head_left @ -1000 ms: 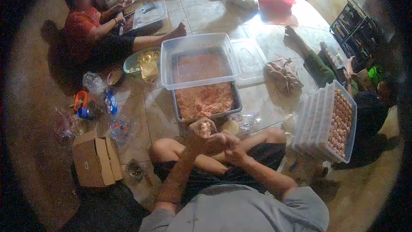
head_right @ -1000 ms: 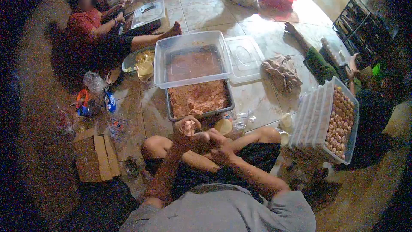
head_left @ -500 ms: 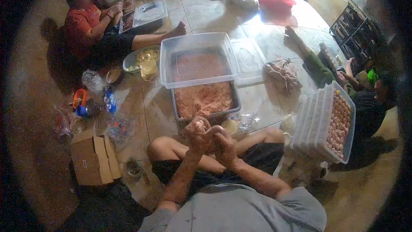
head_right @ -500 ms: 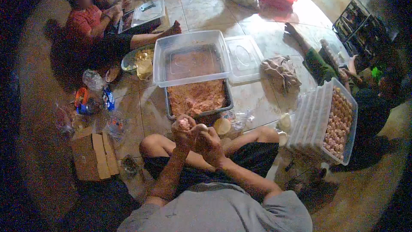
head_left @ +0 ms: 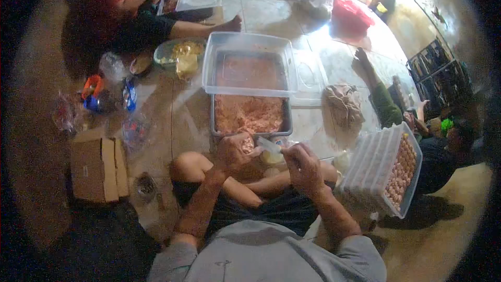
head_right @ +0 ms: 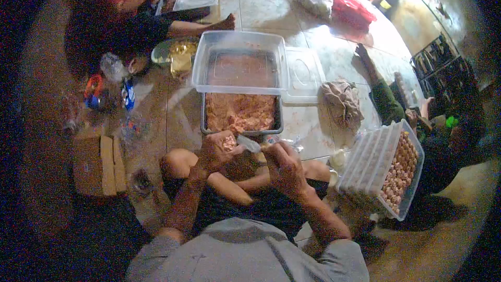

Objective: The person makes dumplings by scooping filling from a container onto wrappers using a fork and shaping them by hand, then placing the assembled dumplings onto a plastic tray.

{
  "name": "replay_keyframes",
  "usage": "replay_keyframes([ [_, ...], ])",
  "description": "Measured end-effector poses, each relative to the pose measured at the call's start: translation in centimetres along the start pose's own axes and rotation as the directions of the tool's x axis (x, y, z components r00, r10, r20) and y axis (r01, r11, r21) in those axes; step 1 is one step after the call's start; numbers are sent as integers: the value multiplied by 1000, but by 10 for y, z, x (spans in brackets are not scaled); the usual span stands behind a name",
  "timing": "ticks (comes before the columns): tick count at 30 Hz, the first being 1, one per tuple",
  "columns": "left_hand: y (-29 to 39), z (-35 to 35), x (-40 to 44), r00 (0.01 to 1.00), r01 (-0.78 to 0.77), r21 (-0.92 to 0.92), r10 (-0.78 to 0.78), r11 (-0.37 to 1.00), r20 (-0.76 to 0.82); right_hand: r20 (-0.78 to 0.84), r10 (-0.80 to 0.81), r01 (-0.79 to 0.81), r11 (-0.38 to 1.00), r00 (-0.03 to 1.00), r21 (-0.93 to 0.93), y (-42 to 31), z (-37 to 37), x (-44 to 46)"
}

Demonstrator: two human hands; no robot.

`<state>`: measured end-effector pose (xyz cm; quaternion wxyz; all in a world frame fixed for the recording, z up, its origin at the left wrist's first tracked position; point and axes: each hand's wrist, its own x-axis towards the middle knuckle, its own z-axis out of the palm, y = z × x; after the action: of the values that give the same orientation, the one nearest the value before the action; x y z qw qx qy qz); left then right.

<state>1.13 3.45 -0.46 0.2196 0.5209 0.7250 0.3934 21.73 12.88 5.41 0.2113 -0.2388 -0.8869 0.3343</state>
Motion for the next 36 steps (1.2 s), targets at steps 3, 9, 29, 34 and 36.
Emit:
replay_keyframes([
  [3,-7,23,4,999,17,-194,-23,981,-31,-25,-78,78,997,997,23,5,11,-3],
  [9,-5,-1,-8,991,-80,-427,117,901,60,-67,115,-117,992,991,-39,-4,18,-13],
  [29,-23,22,-13,1000,9,-478,3,878,23,-153,230,-218,971,961,93,-29,11,-18],
  [34,-15,3,-2,956,-292,-527,240,798,-167,-175,115,-113,993,978,20,-27,12,-10],
  [36,-16,7,1,948,-316,-631,213,708,-236,-269,170,-140,982,948,127,-41,12,-12],
])
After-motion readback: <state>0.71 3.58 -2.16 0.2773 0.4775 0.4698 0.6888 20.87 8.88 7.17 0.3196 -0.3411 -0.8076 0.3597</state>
